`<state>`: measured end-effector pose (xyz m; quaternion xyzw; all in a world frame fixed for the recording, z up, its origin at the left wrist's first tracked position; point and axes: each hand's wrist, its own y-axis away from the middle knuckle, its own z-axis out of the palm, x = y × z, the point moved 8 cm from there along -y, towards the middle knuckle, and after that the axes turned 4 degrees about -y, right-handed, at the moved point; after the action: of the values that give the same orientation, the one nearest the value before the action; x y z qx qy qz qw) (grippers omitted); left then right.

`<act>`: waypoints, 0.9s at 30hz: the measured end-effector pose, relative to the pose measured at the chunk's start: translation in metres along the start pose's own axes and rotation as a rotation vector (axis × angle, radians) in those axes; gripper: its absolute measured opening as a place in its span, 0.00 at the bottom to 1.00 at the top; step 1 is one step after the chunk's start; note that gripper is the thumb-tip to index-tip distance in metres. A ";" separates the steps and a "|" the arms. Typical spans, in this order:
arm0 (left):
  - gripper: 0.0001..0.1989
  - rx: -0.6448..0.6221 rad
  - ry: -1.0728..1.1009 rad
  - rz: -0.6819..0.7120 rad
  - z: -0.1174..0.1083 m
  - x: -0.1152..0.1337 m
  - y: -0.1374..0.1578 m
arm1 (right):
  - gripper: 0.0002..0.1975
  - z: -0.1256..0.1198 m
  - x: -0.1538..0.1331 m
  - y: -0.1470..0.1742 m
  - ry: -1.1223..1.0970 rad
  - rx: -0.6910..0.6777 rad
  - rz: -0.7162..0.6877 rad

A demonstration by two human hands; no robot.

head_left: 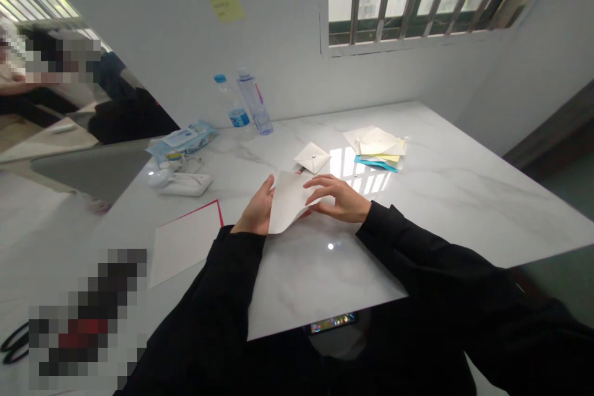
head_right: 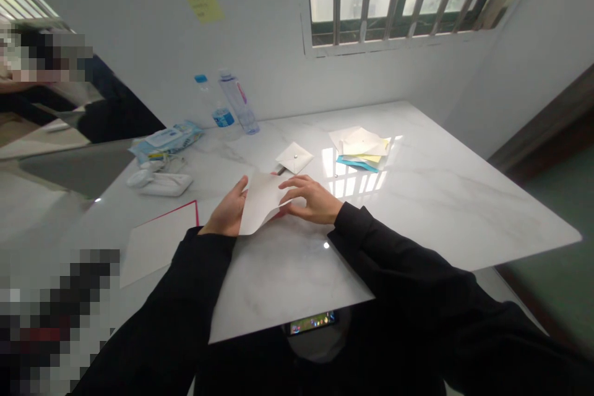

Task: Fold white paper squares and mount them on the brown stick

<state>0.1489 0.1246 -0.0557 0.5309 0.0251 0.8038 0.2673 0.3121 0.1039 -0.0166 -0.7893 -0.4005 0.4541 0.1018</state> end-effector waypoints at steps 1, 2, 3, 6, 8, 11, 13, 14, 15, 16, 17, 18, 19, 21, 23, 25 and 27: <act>0.28 0.017 -0.015 -0.007 0.001 0.000 0.002 | 0.04 -0.001 -0.001 0.000 -0.016 0.008 0.002; 0.26 0.034 -0.028 -0.013 0.002 0.000 0.003 | 0.05 -0.002 -0.001 0.000 -0.031 0.015 0.005; 0.25 0.047 -0.038 -0.020 0.002 0.000 0.004 | 0.07 -0.002 -0.001 0.000 -0.045 0.018 0.010; 0.21 0.052 -0.044 -0.032 0.004 0.000 0.004 | 0.08 0.000 0.001 0.000 -0.080 0.000 0.024; 0.20 0.047 -0.049 -0.033 0.002 -0.001 0.003 | 0.08 0.000 0.002 0.000 -0.086 0.009 0.029; 0.21 0.026 -0.058 -0.026 0.000 -0.004 0.002 | 0.10 -0.004 0.002 0.000 -0.060 0.078 0.031; 0.25 -0.005 -0.054 -0.020 0.000 -0.006 0.004 | 0.10 -0.007 0.001 0.000 -0.038 0.118 0.039; 0.28 -0.021 -0.057 -0.017 0.001 -0.007 0.004 | 0.09 -0.008 0.000 0.000 -0.031 0.132 0.044; 0.30 -0.033 -0.067 -0.013 0.001 -0.008 0.004 | 0.09 -0.010 0.000 0.000 -0.029 0.145 0.050; 0.32 -0.039 -0.086 -0.007 0.001 -0.008 0.004 | 0.08 -0.011 0.000 0.000 -0.033 0.158 0.056; 0.32 -0.037 -0.115 0.002 0.001 -0.009 0.004 | 0.08 -0.011 0.000 0.000 -0.039 0.167 0.064; 0.32 -0.031 -0.148 0.015 0.000 -0.009 0.003 | 0.08 -0.011 0.001 0.000 -0.048 0.172 0.073; 0.33 -0.020 -0.180 0.031 -0.001 -0.009 0.002 | 0.08 -0.010 0.003 0.001 -0.055 0.172 0.083; 0.33 0.000 -0.233 0.064 -0.004 -0.008 -0.001 | 0.08 -0.006 0.005 0.002 -0.056 0.163 0.098; 0.34 0.014 -0.267 0.089 -0.005 -0.009 -0.004 | 0.10 -0.003 0.008 0.003 -0.035 0.163 0.105; 0.37 0.018 -0.285 0.096 -0.006 -0.010 -0.006 | 0.09 -0.003 0.009 0.004 -0.002 0.190 0.109; 0.40 0.020 -0.292 0.094 -0.005 -0.012 -0.006 | 0.08 -0.006 0.009 0.005 0.028 0.223 0.114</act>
<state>0.1503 0.1252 -0.0701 0.6452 -0.0310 0.7294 0.2251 0.3214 0.1084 -0.0215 -0.8006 -0.3006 0.4901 0.1687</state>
